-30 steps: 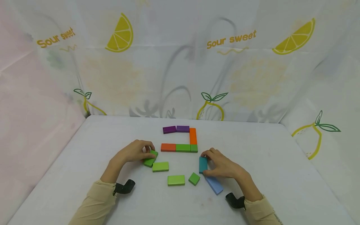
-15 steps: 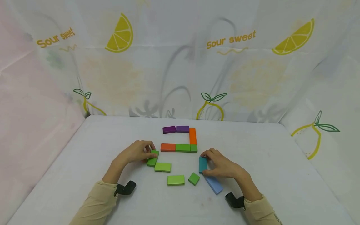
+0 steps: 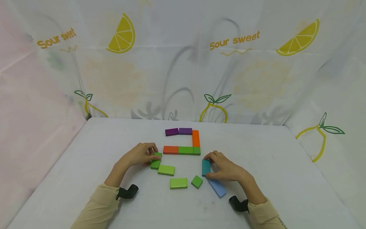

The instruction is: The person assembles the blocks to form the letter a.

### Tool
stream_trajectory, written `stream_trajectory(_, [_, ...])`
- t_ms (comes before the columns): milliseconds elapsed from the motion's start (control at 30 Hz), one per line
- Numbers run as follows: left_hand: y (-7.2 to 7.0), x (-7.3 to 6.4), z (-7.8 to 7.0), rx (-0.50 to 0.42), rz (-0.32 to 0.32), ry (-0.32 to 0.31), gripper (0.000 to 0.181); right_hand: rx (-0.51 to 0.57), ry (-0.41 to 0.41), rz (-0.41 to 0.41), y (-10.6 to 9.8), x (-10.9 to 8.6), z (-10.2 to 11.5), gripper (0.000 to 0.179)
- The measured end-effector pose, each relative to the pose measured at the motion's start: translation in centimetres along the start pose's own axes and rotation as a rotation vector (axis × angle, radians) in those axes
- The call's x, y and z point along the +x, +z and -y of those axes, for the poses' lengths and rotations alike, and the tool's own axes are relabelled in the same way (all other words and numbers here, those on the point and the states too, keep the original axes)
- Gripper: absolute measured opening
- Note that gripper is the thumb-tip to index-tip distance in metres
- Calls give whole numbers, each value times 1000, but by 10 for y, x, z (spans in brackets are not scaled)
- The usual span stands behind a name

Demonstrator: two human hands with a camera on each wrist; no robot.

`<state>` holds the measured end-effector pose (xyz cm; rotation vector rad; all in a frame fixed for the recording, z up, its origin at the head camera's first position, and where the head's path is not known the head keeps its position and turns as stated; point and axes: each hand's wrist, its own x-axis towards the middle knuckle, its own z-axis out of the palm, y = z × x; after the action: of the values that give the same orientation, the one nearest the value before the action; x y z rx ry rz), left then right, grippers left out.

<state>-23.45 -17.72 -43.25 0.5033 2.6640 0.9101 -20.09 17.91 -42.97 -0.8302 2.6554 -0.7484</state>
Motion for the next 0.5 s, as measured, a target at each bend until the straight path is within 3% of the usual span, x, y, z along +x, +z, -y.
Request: stream_trajectory(500, [3,1,2,8,-19,1,28,8,4,3,-1,-1,1,52])
